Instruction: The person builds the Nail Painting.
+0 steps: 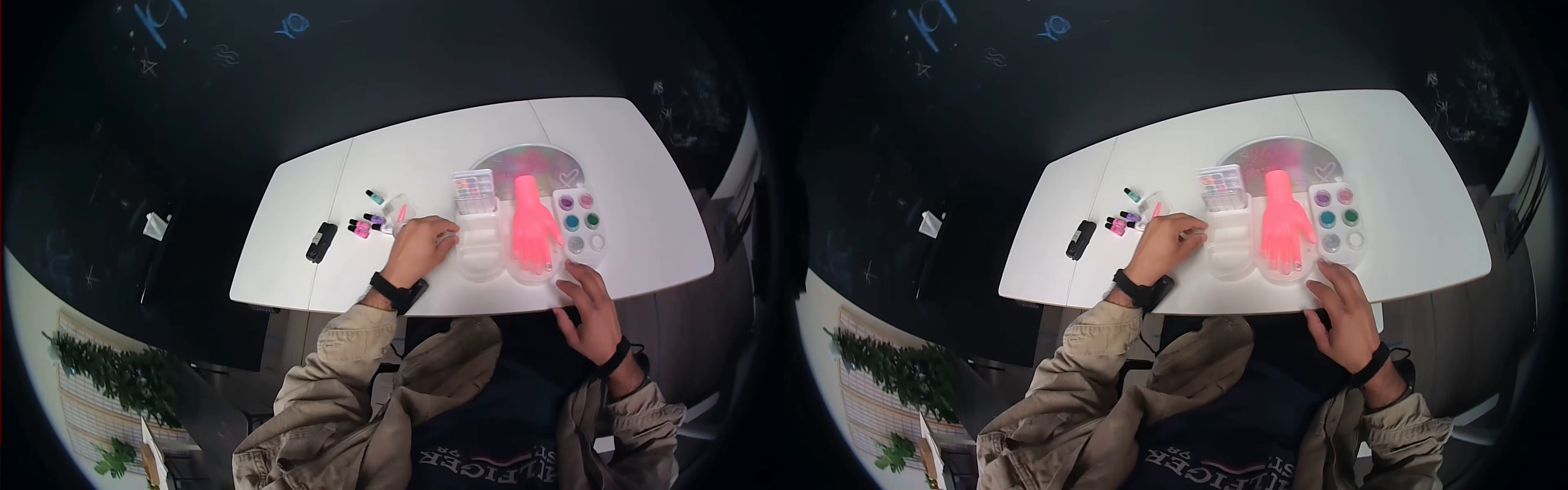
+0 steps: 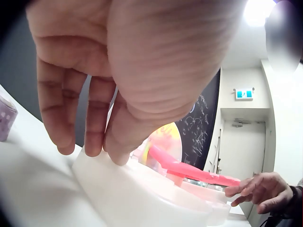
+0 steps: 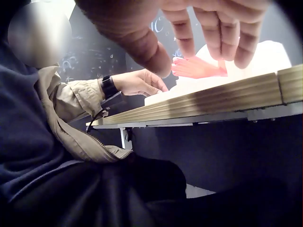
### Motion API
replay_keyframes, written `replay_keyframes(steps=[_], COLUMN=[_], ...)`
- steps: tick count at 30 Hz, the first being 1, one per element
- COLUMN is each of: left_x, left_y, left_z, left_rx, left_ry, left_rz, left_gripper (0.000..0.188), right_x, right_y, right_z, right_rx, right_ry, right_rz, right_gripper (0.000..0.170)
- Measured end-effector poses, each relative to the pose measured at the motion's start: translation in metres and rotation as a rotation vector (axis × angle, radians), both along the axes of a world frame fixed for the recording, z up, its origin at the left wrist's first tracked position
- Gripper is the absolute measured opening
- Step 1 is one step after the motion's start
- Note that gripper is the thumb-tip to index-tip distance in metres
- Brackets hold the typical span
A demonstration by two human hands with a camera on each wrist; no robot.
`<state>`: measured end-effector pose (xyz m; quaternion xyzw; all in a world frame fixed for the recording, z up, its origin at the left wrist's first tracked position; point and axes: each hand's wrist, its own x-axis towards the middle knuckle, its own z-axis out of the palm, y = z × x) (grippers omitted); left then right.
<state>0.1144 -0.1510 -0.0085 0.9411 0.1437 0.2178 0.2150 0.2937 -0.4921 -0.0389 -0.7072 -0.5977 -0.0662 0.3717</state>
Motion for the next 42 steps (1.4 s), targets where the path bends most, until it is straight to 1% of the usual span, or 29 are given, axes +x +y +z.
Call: replay_keyframes(steps=[1, 2, 5, 8, 11, 12, 15, 18, 24, 27, 33, 36, 39, 42], left_x=[-0.001, -0.002, -0.007, -0.019, -0.036, -0.042, -0.050, -0.052, -0.049, -0.046, -0.044, -0.043, -0.042, -0.039], left_y=[0.002, 0.004, 0.008, 0.020, 0.040, 0.043, 0.050, 0.047, 0.052, 0.053, 0.055, 0.059, 0.053, 0.040], left_z=[-0.002, 0.000, 0.007, 0.017, 0.012, 0.012, 0.004, 0.000, -0.014, -0.016, -0.020, -0.024, -0.016, -0.001], left_rx=[0.008, -0.001, 0.107, 0.018, 0.087, 0.055, 0.124, 0.063, 0.118, 0.029, 0.059, 0.070, 0.085, 0.056], left_ry=[-0.013, -0.006, -0.030, -0.003, -0.062, -0.040, 0.033, 0.094, 0.107, 0.102, 0.082, 0.098, 0.069, -0.093], left_rz=[-0.005, -0.020, 0.039, 0.200, 0.240, 0.263, 0.303, 0.351, 0.414, 0.420, 0.417, 0.437, 0.437, 0.333], left_gripper=[0.021, 0.024, 0.031, 0.037, 0.040, 0.045, 0.051, 0.056, 0.056, 0.051, 0.045, 0.052, 0.051, 0.050], right_x=[-0.002, -0.002, -0.002, 0.000, -0.001, -0.001, -0.002, -0.003, -0.003, -0.003, -0.002, -0.002, -0.003, -0.003], right_y=[0.001, 0.000, 0.000, 0.000, 0.000, 0.000, 0.001, 0.001, 0.001, 0.000, 0.000, 0.000, 0.000, 0.000], right_z=[-0.002, -0.002, -0.002, -0.002, 0.000, 0.001, 0.001, 0.001, 0.000, 0.001, 0.001, 0.000, 0.001, 0.002], right_rx=[-0.001, -0.008, -0.007, -0.004, 0.003, 0.008, 0.011, 0.013, 0.011, 0.003, 0.011, 0.014, 0.021, 0.016], right_ry=[-0.004, -0.004, -0.012, -0.011, 0.002, 0.006, 0.013, 0.011, 0.003, 0.012, -0.001, -0.002, -0.001, -0.002], right_rz=[0.004, 0.006, 0.007, 0.018, 0.029, 0.031, 0.037, 0.044, 0.069, 0.075, 0.081, 0.081, 0.085, 0.089], right_gripper=[0.047, 0.048, 0.048, 0.048, 0.047, 0.047, 0.046, 0.045, 0.045, 0.045, 0.044, 0.044, 0.044, 0.044])
